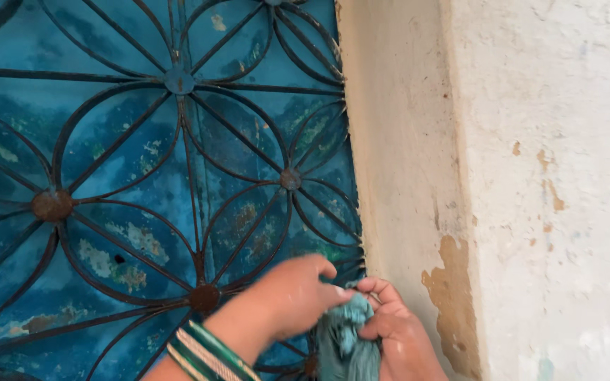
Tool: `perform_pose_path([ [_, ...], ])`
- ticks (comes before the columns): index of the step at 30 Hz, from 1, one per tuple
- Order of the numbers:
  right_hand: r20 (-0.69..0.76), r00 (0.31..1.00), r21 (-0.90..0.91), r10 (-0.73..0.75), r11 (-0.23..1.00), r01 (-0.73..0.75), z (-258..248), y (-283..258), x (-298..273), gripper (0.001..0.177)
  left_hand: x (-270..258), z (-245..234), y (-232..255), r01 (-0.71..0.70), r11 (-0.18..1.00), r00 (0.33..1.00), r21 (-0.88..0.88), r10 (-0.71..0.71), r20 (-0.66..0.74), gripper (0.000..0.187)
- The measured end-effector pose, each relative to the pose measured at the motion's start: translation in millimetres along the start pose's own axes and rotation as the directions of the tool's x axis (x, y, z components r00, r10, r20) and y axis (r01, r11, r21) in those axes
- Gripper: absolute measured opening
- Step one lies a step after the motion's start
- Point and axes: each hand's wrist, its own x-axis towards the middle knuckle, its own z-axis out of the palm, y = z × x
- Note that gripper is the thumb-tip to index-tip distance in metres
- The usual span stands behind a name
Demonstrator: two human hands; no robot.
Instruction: The person cleans a blue metal window grille using a cloth, repeatedly dipping and wringing the cloth in a bucket of water to wipe down the circular decorative elements and frame.
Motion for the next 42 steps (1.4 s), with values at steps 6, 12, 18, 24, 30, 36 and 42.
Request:
perform_pose_path([
  [6,0.254,0.967,0.231,0.015,0.970,-0.075,12,9,3,0.060,8,81,-39,0.011,0.994,0.954,-0.108,-0.043,-0.297,0.077],
  [12,0.046,0.918,-0.356,0.394,0.865,-0.353,-4,-8,36,0.056,5,92,-68,0.105,0.919,0.832,-0.380,-0.290,-0.473,0.061],
  [18,0.113,0.943,-0.759,-0.312,0.585,0.284,12,5,78,0.038,5,21,-44,0.000,1.000,0.418,-0.003,-0.003,-0.908,0.054],
  [24,0.588,0.531,-0.762,-0.610,-0.198,0.617,39,59,79,0.050,49,13,-18,0.006,0.913,0.441,0.407,0.363,-0.821,0.043],
  [30,0.631,0.450,-0.733,-0.631,-0.295,0.613,27,80,87,0.049,53,32,-28,0.193,0.816,0.512,0.545,0.391,-0.765,0.044],
  [36,0.638,0.438,-0.724,-0.633,-0.299,0.622,26,84,84,0.049,4,32,-32,0.456,0.684,0.632,0.569,0.200,-0.748,0.043],
  [42,0.619,0.485,-0.748,-0.618,-0.277,0.602,22,92,86,0.052,45,20,-13,0.207,0.878,0.582,0.432,0.245,-0.776,0.021],
])
